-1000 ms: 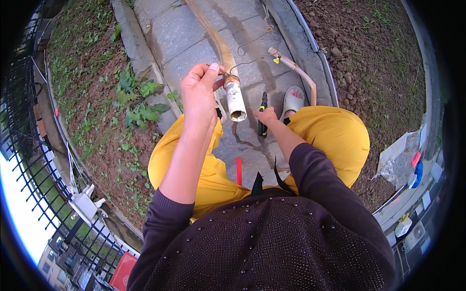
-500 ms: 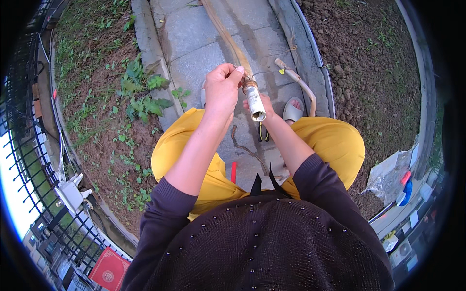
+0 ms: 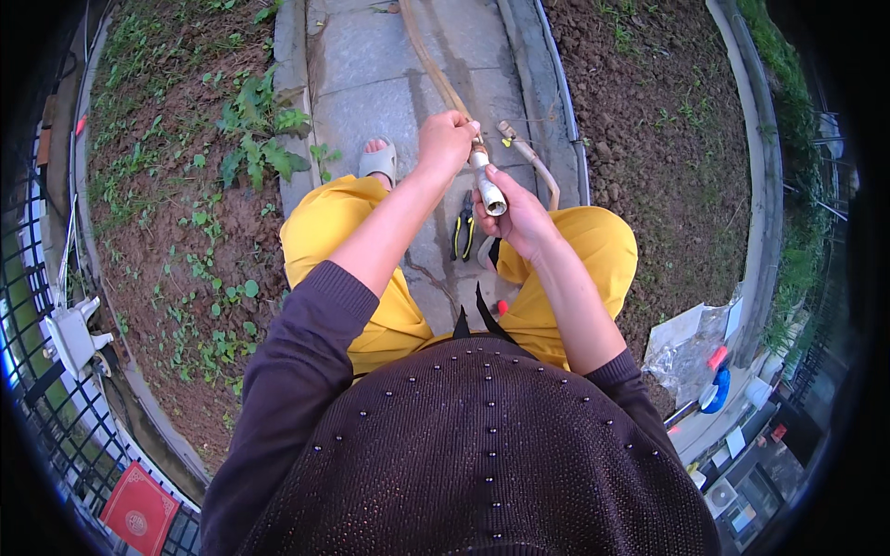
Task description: The person uses pliers to cut a string binding a white PVC pipe segment to a wooden stick. After cutting the string, the person removes the pipe from the stick and sets the pliers down.
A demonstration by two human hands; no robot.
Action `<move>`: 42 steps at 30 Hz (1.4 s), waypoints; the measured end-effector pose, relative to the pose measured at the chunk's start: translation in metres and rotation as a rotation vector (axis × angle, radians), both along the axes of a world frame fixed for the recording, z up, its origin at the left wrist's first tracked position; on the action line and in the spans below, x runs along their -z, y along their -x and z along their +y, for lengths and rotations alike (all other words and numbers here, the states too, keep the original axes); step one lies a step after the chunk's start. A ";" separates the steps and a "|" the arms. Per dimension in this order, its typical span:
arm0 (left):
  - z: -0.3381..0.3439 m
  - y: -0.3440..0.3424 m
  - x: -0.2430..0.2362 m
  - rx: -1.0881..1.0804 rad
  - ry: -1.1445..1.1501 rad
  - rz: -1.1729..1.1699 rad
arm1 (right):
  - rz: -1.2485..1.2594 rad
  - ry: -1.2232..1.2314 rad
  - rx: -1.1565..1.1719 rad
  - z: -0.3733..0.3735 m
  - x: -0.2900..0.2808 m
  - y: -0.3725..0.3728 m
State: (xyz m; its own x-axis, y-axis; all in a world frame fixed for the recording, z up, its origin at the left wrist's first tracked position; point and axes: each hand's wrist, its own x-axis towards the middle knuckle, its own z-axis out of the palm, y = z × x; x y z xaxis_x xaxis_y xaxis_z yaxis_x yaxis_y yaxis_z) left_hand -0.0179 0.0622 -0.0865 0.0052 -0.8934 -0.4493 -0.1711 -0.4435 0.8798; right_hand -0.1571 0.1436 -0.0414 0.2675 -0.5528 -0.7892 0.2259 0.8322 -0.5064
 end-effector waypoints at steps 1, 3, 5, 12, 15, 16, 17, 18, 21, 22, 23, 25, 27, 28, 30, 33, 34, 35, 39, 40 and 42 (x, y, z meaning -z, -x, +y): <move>0.001 -0.002 0.004 -0.003 -0.014 0.013 | 0.022 0.010 0.002 0.001 -0.003 -0.002; 0.003 -0.004 0.009 -0.002 -0.040 0.042 | 0.150 0.066 -0.101 0.003 -0.007 -0.004; 0.006 -0.006 0.011 -0.061 -0.115 0.187 | 0.270 0.140 -0.268 0.001 -0.010 -0.002; 0.019 -0.028 -0.011 -0.138 -0.323 0.450 | 0.410 0.225 -0.468 0.012 -0.016 -0.015; 0.027 -0.045 -0.003 -0.199 -0.297 0.528 | 0.389 0.214 -0.490 0.011 -0.022 -0.022; 0.028 -0.051 -0.002 -0.222 -0.302 0.550 | 0.345 0.186 -0.435 0.011 -0.024 -0.025; 0.027 -0.057 -0.001 -0.217 -0.295 0.549 | 0.300 0.158 -0.380 0.009 -0.024 -0.028; 0.027 -0.062 -0.001 -0.208 -0.293 0.549 | 0.282 0.130 -0.305 0.006 -0.021 -0.027; 0.033 -0.077 -0.005 -0.219 -0.279 0.565 | 0.357 0.275 -0.113 -0.004 0.012 -0.035; 0.034 -0.080 -0.005 -0.227 -0.273 0.575 | 0.367 0.359 -0.109 -0.008 0.022 -0.037; 0.034 -0.082 -0.004 -0.233 -0.272 0.602 | 0.378 0.443 -0.105 -0.011 0.032 -0.040; 0.040 -0.088 -0.001 -0.260 -0.275 0.647 | 0.361 0.551 -0.099 -0.016 0.038 -0.051; 0.041 -0.092 -0.001 -0.286 -0.271 0.642 | 0.327 0.607 -0.088 -0.019 0.041 -0.063; 0.042 -0.093 -0.003 -0.301 -0.266 0.635 | 0.320 0.582 -0.042 -0.019 0.041 -0.067; 0.043 -0.093 -0.006 -0.317 -0.251 0.623 | 0.383 0.529 -0.051 -0.022 0.039 -0.077; 0.046 -0.087 -0.011 -0.338 -0.223 0.611 | 0.415 0.493 -0.033 -0.026 0.032 -0.085; 0.047 -0.084 -0.015 -0.357 -0.216 0.609 | 0.416 0.488 -0.020 -0.028 0.028 -0.085; 0.049 -0.082 -0.019 -0.375 -0.210 0.607 | 0.469 0.525 -0.059 -0.030 0.029 -0.085; 0.052 -0.070 -0.038 -0.387 -0.166 0.555 | 0.615 0.660 -0.165 -0.044 0.036 -0.073; 0.054 -0.066 -0.043 -0.400 -0.144 0.561 | 0.626 0.684 -0.183 -0.046 0.034 -0.070; 0.058 -0.063 -0.054 -0.415 -0.091 0.571 | 0.526 0.679 -0.143 -0.045 0.020 -0.066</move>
